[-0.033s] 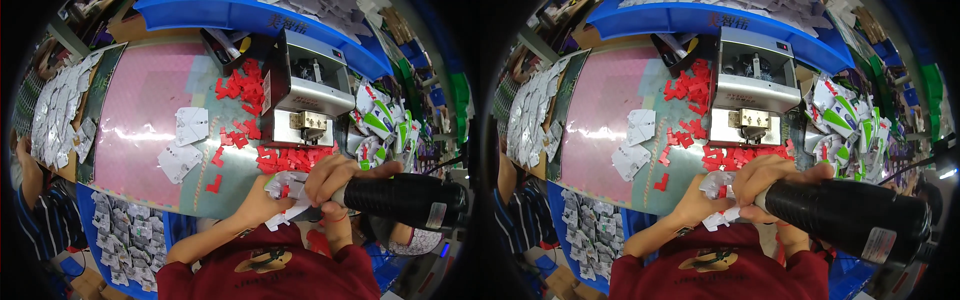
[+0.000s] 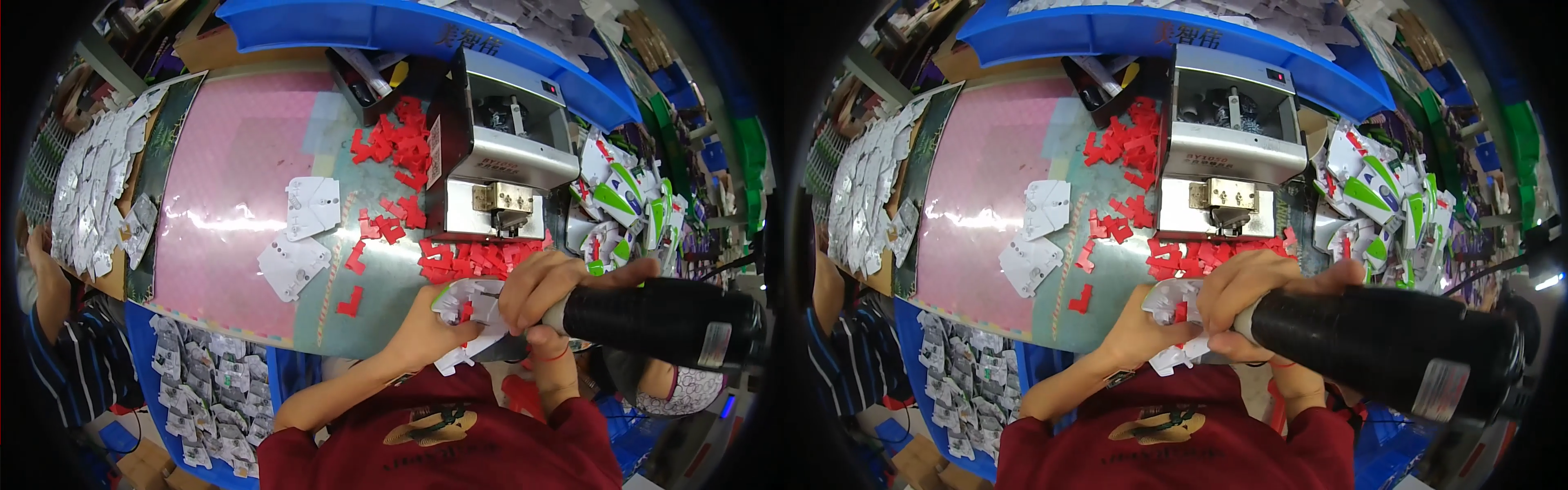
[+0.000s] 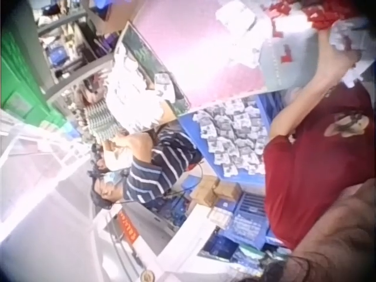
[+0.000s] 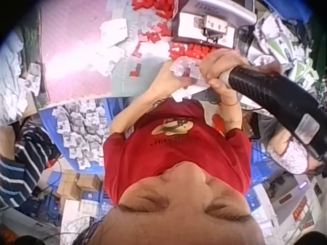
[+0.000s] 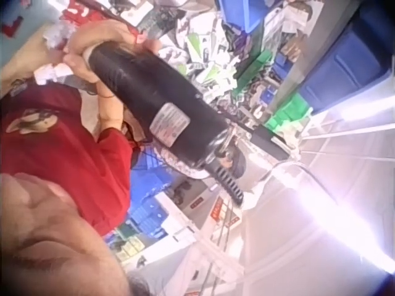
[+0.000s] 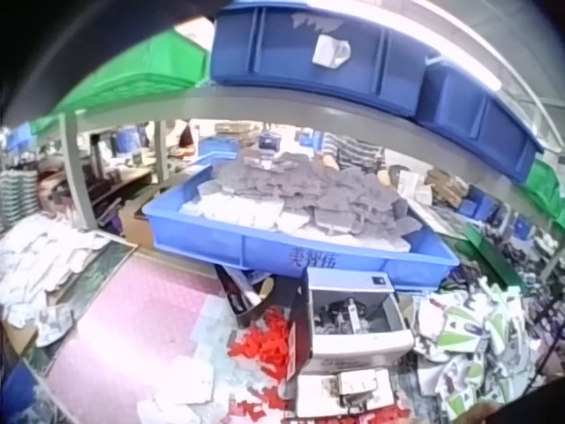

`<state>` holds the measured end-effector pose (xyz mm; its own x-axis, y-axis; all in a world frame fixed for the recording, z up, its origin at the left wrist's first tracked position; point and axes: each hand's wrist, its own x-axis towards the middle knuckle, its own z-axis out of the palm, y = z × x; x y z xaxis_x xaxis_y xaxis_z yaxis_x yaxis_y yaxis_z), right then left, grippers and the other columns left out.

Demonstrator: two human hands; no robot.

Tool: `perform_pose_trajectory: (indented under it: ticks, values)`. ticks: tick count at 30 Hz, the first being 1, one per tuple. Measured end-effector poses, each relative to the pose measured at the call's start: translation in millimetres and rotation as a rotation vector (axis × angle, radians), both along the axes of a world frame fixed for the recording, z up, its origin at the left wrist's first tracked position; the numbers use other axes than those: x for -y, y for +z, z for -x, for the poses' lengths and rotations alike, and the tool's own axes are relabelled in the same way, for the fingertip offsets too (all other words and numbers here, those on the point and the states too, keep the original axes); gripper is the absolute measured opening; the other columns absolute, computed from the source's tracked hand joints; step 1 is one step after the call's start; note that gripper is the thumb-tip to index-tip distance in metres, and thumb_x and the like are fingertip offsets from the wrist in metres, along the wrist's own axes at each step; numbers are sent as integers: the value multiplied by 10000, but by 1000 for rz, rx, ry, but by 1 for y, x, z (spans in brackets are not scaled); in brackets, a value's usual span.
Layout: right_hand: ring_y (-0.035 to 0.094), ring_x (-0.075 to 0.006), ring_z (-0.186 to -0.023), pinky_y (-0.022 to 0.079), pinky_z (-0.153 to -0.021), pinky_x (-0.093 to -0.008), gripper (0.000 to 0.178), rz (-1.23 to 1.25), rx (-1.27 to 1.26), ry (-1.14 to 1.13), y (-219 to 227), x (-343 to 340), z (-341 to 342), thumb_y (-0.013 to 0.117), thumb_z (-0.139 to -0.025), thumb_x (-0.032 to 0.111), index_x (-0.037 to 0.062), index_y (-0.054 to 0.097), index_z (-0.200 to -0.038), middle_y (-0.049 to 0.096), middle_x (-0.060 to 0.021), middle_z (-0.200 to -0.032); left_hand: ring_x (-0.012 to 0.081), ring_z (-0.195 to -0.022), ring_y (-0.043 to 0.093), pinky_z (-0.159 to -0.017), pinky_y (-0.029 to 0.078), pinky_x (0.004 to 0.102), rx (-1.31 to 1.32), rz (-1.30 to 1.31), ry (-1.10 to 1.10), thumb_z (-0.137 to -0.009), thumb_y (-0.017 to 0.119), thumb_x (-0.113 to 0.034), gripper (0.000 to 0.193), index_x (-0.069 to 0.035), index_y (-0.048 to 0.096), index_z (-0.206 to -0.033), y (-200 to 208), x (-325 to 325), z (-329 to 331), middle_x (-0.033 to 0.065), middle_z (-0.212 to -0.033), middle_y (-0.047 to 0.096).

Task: The person assembles plastic casings by inserting small plastic components into a base, placing a cover plate on top, and securing them together using an electric screwdriver. They place each finished casing onto a stack and repeat the process with additional parts.

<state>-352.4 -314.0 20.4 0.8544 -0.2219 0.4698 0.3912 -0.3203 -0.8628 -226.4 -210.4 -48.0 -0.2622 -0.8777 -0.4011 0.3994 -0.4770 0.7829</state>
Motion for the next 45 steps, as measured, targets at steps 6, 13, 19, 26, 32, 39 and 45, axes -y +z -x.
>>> perform_pose_trajectory:
  ticks: [6,13,19,26,32,39,45]
  values:
    - [410,-124,-399,362,-375,-225,177,-6,371,-596,-20,7,-3,596,-768,157,32,477,-735,474,-54,-540,97,-709,557,-619,452,235,-23,11,149,-655,624,10,328,31,560,-976,-13,-1,4,55,-819,601]
    - [486,-106,-456,405,-438,-207,98,-218,184,-753,-34,17,-3,560,-712,-22,-20,478,-766,520,-68,-611,135,-750,578,-657,469,259,-67,-46,258,-661,627,20,359,44,534,-1007,-17,-2,0,87,-873,602]
    - [497,-140,-459,408,-444,-237,116,-483,184,-440,-31,-16,10,586,-692,31,-17,485,-719,518,-92,-567,160,-757,589,-662,480,272,-105,-87,306,-662,623,28,336,24,535,-985,-18,0,-1,92,-876,598]
    - [552,-210,-524,454,-494,-293,125,-491,122,-178,-22,-30,16,667,-681,57,35,554,-732,551,-85,-603,170,-775,590,-678,483,285,-168,-146,320,-670,620,37,326,16,534,-983,-11,-1,0,92,-878,597]
    - [556,-223,-533,460,-515,-315,146,-506,154,-304,-16,-47,13,696,-655,51,44,566,-722,562,-93,-613,136,-716,582,-622,483,271,-208,-176,307,-693,614,21,262,25,556,-949,-3,0,6,75,-831,603]
    - [564,-225,-541,455,-515,-295,150,-498,117,-212,-17,-50,15,714,-631,84,50,569,-641,559,-79,-572,128,-690,577,-608,476,264,-151,-136,284,-688,619,17,245,29,562,-926,0,0,4,69,-808,603]
    - [517,-187,-484,428,-469,-286,192,-449,236,-386,-36,-53,15,674,-681,119,39,501,-701,524,-68,-554,161,-811,581,-704,479,291,-114,-114,340,-667,638,46,390,7,501,-1030,-15,-8,14,91,-913,586]
